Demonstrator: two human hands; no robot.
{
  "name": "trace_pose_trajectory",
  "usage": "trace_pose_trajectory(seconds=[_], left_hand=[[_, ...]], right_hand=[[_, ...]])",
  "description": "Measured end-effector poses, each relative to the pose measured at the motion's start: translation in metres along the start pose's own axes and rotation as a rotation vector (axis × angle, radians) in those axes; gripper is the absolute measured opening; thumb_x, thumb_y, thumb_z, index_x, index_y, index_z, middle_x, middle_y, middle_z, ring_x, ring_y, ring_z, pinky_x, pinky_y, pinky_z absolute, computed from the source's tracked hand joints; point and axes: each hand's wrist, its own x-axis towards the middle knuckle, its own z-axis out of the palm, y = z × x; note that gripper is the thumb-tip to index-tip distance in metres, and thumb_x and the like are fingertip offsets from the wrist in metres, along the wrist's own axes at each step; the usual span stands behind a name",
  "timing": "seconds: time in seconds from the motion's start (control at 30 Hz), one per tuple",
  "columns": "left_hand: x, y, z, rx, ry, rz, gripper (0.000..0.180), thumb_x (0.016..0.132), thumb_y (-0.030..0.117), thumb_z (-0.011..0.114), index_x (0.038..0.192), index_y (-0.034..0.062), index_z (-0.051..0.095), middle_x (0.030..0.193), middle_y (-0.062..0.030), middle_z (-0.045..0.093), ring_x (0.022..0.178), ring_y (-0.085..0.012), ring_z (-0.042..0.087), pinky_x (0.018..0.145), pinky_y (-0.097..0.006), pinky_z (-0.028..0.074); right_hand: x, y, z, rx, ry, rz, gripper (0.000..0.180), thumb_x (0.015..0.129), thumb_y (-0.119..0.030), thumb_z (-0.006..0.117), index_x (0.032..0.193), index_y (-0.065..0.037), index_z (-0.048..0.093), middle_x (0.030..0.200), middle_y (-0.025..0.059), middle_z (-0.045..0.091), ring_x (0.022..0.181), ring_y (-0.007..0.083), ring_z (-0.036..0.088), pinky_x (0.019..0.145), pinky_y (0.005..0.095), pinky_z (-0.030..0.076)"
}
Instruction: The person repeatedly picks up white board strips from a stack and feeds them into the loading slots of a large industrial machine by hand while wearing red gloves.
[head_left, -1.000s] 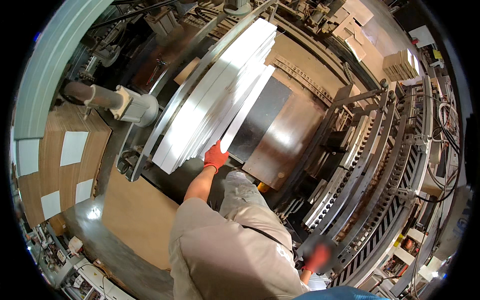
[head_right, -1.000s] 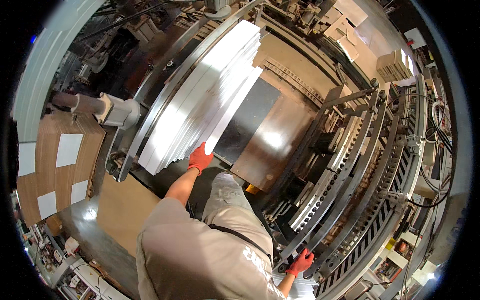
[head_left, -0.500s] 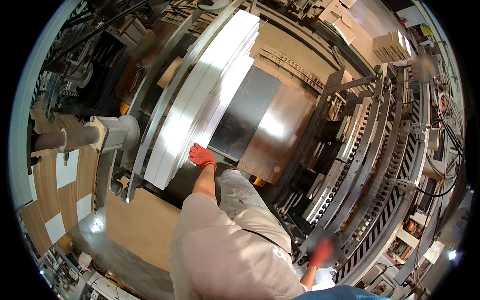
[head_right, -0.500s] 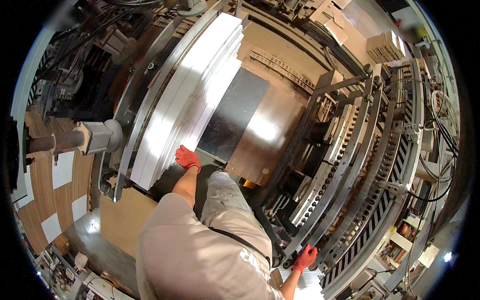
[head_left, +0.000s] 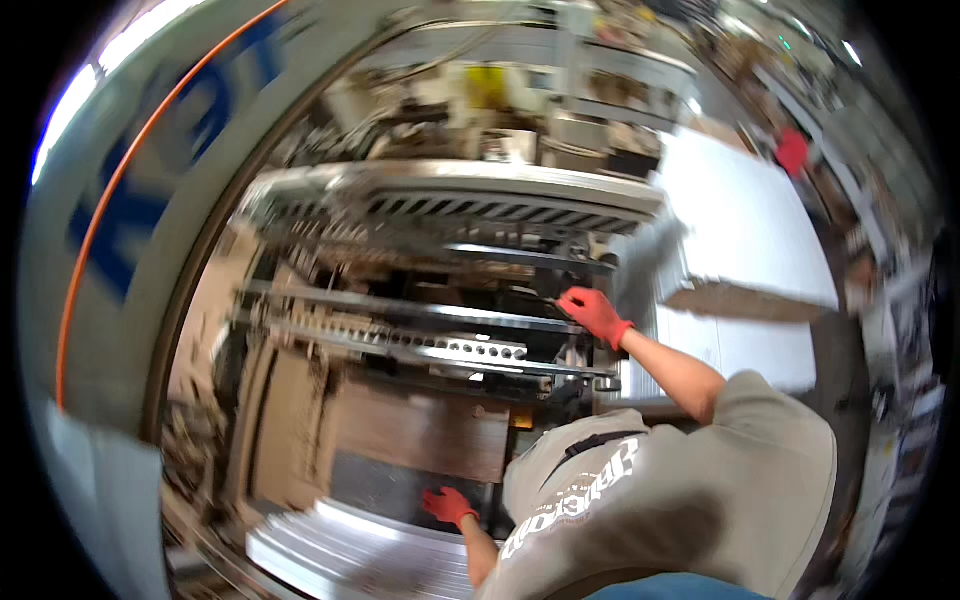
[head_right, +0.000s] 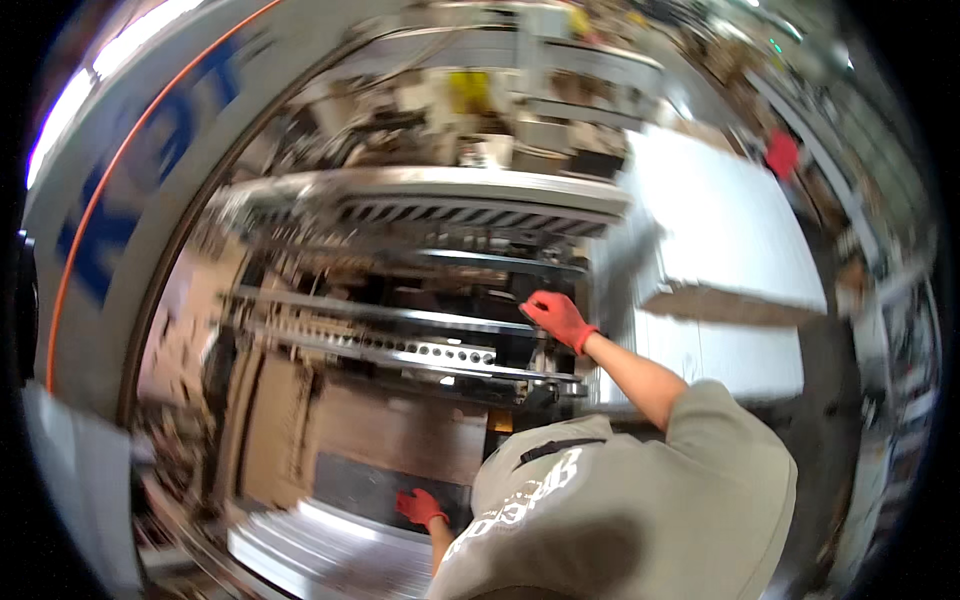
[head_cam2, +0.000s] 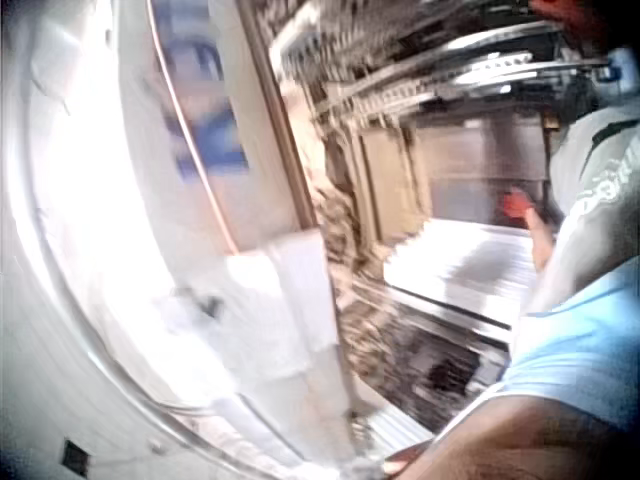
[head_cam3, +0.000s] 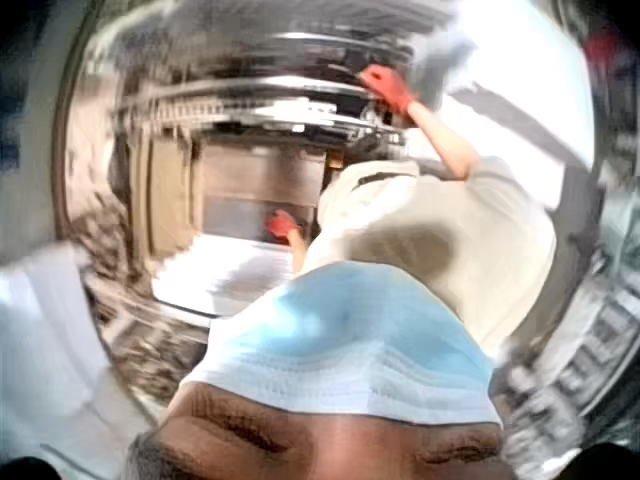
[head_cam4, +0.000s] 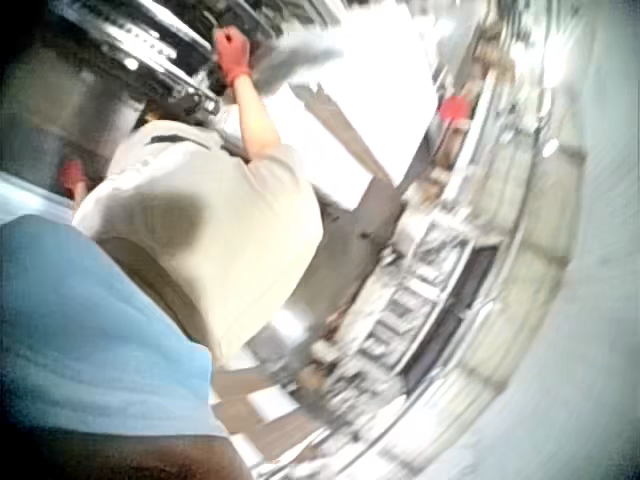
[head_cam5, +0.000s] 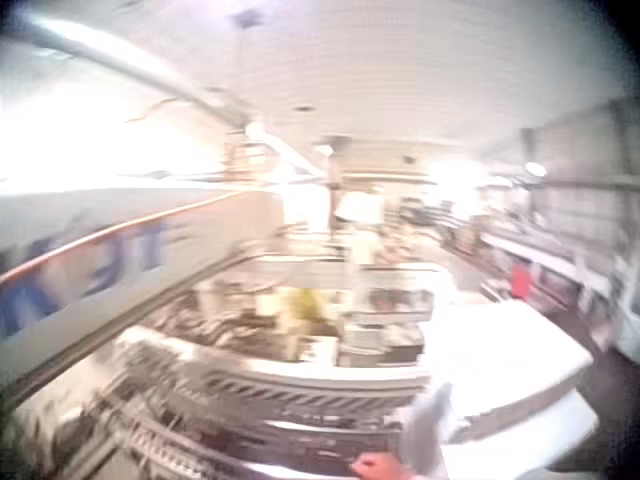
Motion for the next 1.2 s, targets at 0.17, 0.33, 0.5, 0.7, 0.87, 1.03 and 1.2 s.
trace_pose_trajectory(seconds=[0.17, 0.33, 0.5, 0.7, 0.87, 1.03, 1.2], left_hand=[[0.016, 0.098, -0.050, -0.195, 0.094, 0.425, 0.038, 0.085, 0.017, 0.056, 0.118, -0.0007, 0.057, 0.120, -0.0236, 0.056, 0.113, -0.0410, 0.050, 0.093, -0.050, 0.043], [-0.002, 0.209, -0.083, -0.358, 0.079, 0.653, 0.032, 0.084, 0.010, 0.060, 0.114, -0.0010, 0.057, 0.110, -0.0218, 0.057, 0.101, -0.0380, 0.057, 0.085, -0.045, 0.047], [-0.042, 0.289, -0.099, -0.330, 0.076, 1.012, 0.028, 0.084, 0.004, 0.061, 0.111, -0.0004, 0.058, 0.110, -0.0180, 0.057, 0.101, -0.0341, 0.057, 0.085, -0.041, 0.047], [-0.098, 0.341, -0.111, -0.309, 0.051, 1.269, 0.026, 0.081, 0.000, 0.063, 0.108, -0.0003, 0.060, 0.106, -0.0154, 0.060, 0.101, -0.0321, 0.057, 0.088, -0.042, 0.046], [-0.139, 0.384, -0.109, -0.419, -0.122, 1.412, 0.024, 0.081, -0.002, 0.062, 0.104, -0.0006, 0.060, 0.101, -0.0161, 0.062, 0.098, -0.0330, 0.058, 0.087, -0.041, 0.046], [-0.182, 0.432, -0.084, -0.655, -0.644, 1.339, 0.034, 0.083, -0.005, 0.062, 0.116, 0.0007, 0.057, 0.106, -0.0101, 0.061, 0.098, -0.0212, 0.059, 0.088, -0.032, 0.046], [-0.236, 0.486, -0.027, -0.792, -1.233, 1.102, 0.044, 0.091, 0.004, 0.062, 0.132, 0.0043, 0.046, 0.107, -0.0064, 0.059, 0.097, -0.0156, 0.059, 0.085, -0.032, 0.050]], right_hand=[[-0.013, 0.080, -0.068, -0.020, 0.665, 0.170, 0.025, 0.078, -0.026, 0.074, 0.084, -0.005, 0.062, 0.076, 0.0116, 0.065, 0.069, 0.0236, 0.064, 0.065, 0.0342, 0.050], [-0.031, 0.170, -0.141, -0.369, 1.088, 0.508, 0.040, 0.075, -0.029, 0.071, 0.105, -0.008, 0.055, 0.099, 0.0152, 0.059, 0.095, 0.0313, 0.059, 0.078, 0.0430, 0.048], [-0.019, 0.219, -0.177, -0.207, 1.492, 0.650, 0.047, 0.075, -0.029, 0.074, 0.108, -0.005, 0.051, 0.106, 0.0151, 0.056, 0.095, 0.0326, 0.057, 0.082, 0.0428, 0.047], [-0.009, 0.268, -0.222, 0.703, 1.762, 0.689, 0.053, 0.073, -0.033, 0.083, 0.098, 0.004, 0.054, 0.091, 0.0131, 0.061, 0.075, 0.0213, 0.057, 0.067, 0.0360, 0.048], [-0.023, 0.303, -0.244, 1.210, 1.645, 0.685, 0.034, 0.075, -0.022, 0.082, 0.090, -0.003, 0.060, 0.076, 0.0095, 0.064, 0.049, 0.0158, 0.055, 0.041, 0.0282, 0.043], [-0.067, 0.303, -0.226, 1.343, 1.419, 0.486, 0.021, 0.078, -0.019, 0.077, 0.078, -0.009, 0.058, 0.066, 0.0045, 0.058, 0.047, 0.0122, 0.051, 0.041, 0.0253, 0.040], [-0.183, 0.233, -0.167, 1.112, 0.904, 0.401, 0.020, 0.095, -0.029, 0.056, 0.094, -0.010, 0.053, 0.081, 0.0081, 0.067, 0.059, 0.0167, 0.061, 0.055, 0.0291, 0.051]])
